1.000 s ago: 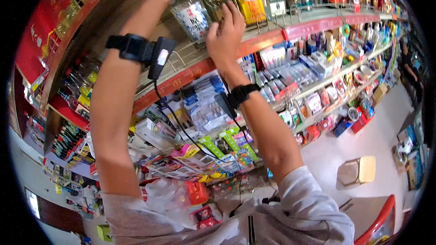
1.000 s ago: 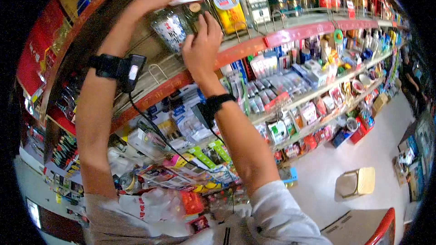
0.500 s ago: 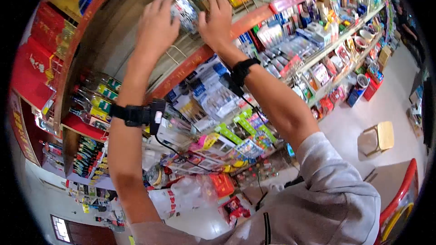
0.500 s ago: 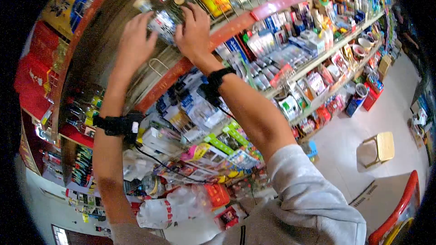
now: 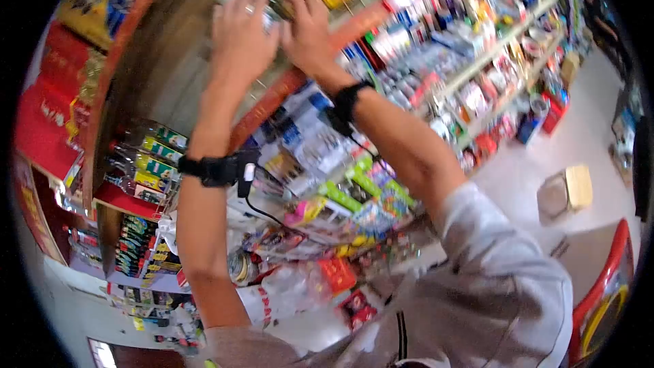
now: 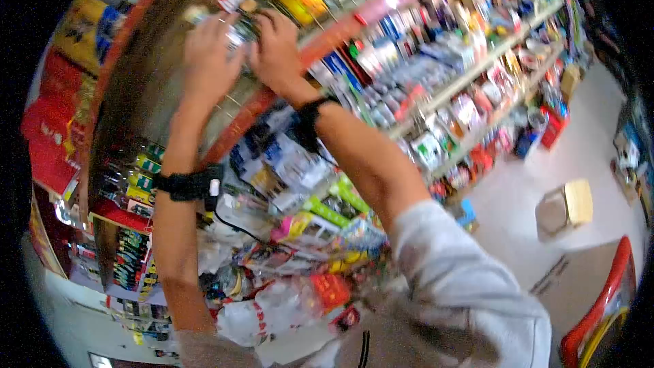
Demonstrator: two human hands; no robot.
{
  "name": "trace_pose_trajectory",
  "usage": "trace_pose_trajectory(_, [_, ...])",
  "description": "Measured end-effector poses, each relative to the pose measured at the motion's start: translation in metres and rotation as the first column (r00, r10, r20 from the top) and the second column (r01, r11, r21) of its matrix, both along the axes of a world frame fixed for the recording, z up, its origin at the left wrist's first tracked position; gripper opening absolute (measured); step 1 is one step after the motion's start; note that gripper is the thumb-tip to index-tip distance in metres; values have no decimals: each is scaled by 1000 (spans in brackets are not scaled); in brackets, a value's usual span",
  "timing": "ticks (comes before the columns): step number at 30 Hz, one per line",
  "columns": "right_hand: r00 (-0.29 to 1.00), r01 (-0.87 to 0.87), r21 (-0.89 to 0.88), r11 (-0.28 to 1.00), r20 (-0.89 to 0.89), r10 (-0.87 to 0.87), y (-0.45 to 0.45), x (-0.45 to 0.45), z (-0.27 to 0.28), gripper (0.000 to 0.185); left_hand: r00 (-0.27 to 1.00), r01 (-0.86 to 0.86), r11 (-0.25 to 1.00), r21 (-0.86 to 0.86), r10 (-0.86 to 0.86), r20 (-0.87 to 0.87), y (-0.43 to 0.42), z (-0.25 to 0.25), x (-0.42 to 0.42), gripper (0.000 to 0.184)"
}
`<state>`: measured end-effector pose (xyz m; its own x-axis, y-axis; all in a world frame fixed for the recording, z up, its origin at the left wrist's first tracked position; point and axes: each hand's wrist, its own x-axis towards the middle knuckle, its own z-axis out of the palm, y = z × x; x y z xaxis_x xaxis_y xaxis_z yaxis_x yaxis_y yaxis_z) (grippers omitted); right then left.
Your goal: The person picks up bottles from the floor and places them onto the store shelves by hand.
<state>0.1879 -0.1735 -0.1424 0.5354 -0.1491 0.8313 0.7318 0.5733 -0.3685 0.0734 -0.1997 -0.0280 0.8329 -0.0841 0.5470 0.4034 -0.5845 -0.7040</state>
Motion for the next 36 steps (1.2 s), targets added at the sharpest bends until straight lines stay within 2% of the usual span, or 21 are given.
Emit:
trace_pose_trajectory(1, [1000, 8, 27, 1000, 14, -9, 3, 2, -3, 49, 989, 145, 988, -51, -145, -6, -7, -1, -7, 52])
trace_pose_trajectory(3, [1000, -6, 21, 1000, -21, 6, -6, -2, -7, 47, 974, 224, 965, -137, -218, 56, -38, -23, -30, 42])
trace_pose_trajectory(4, [991, 132, 29, 991, 0, -132, -12, 5, -44, 39, 979, 204, 943, -264, -188, 84, -66, -66, -40, 40])
trace_pose_trajectory(5, [995, 89, -181, 979, 60, -80, -7, 7, -42, 29, 994, 85, 943, -322, -59, 89, -90, -73, -54, 42])
trace_pose_trajectory(6, [990, 138, -126, 982, 48, -133, -8, 7, -55, 28, 995, 82, 923, -375, -51, 90, -104, -88, -69, 42])
trace_pose_trajectory(9, [972, 207, 24, 978, 108, -208, -29, -38, -95, 28, 940, 270, 664, -698, -25, 339, -143, -163, -124, 34])
trace_pose_trajectory(11, [993, 7, -29, 1000, 117, -4, -64, -72, -152, 29, 953, 180, 643, -744, 73, 294, -159, -217, -152, 32])
trace_pose_trajectory(12, [990, -85, -71, 994, 102, 92, -81, -91, -188, 29, 956, 139, 562, -815, 137, 258, -164, -244, -167, 32])
trace_pose_trajectory(13, [976, -160, -252, 955, 107, 192, -93, -109, -231, 30, 955, 95, 472, -876, 206, 215, -171, -273, -179, 31])
trace_pose_trajectory(16, [915, -367, -515, 775, -49, 401, -135, -158, -325, 32, 905, 6, 40, -999, 426, 23, -191, -342, -222, 27])
trace_pose_trajectory(17, [912, -369, -540, 757, -52, 407, -162, -171, -358, 32, 904, 30, -75, -997, 427, -5, -206, -383, -233, 25])
trace_pose_trajectory(18, [904, -387, -592, 707, -94, 417, -169, -173, -371, 32, 899, 34, -86, -996, 437, -7, -205, -404, -235, 25])
trace_pose_trajectory(20, [893, -422, -661, 620, -186, 410, -169, -182, -394, 29, 902, 91, -390, -917, 422, -90, -206, -428, -251, 23])
trace_pose_trajectory(23, [883, -442, -745, 499, -266, 386, -184, -185, -423, 26, 907, 77, -544, -835, 385, -168, -220, -464, -252, 23])
trace_pose_trajectory(27, [834, -516, -782, 351, -365, 414, -195, -199, -472, 21, 919, 8, -665, -747, 299, -256, -224, -515, -253, 25])
trace_pose_trajectory(28, [827, -536, -791, 296, -421, 373, -201, -202, -487, 20, 918, -101, -662, -743, 226, -326, -224, -519, -246, 26])
trace_pose_trajectory(29, [821, -552, -799, 240, -468, 327, -211, -200, -505, 20, 917, -85, -684, -724, 231, -325, -228, -544, -249, 26])
trace_pose_trajectory(33, [772, -607, -792, -61, -606, 191, -270, -206, -589, 24, 933, -126, -803, -582, 103, -344, -235, -641, -259, 19])
trace_pose_trajectory(34, [788, -572, -799, -185, -598, 148, -285, -211, -619, 23, 925, -55, -899, -435, 118, -361, -235, -677, -265, 20])
trace_pose_trajectory(35, [808, -526, -793, -308, -579, 108, -306, -214, -656, 23, 921, -43, -901, -432, 132, -367, -236, -708, -265, 20])
trace_pose_trajectory(36, [808, -529, -758, -381, -587, 47, -322, -219, -687, 22, 868, -197, -904, -380, 19, -497, -232, -736, -266, 22])
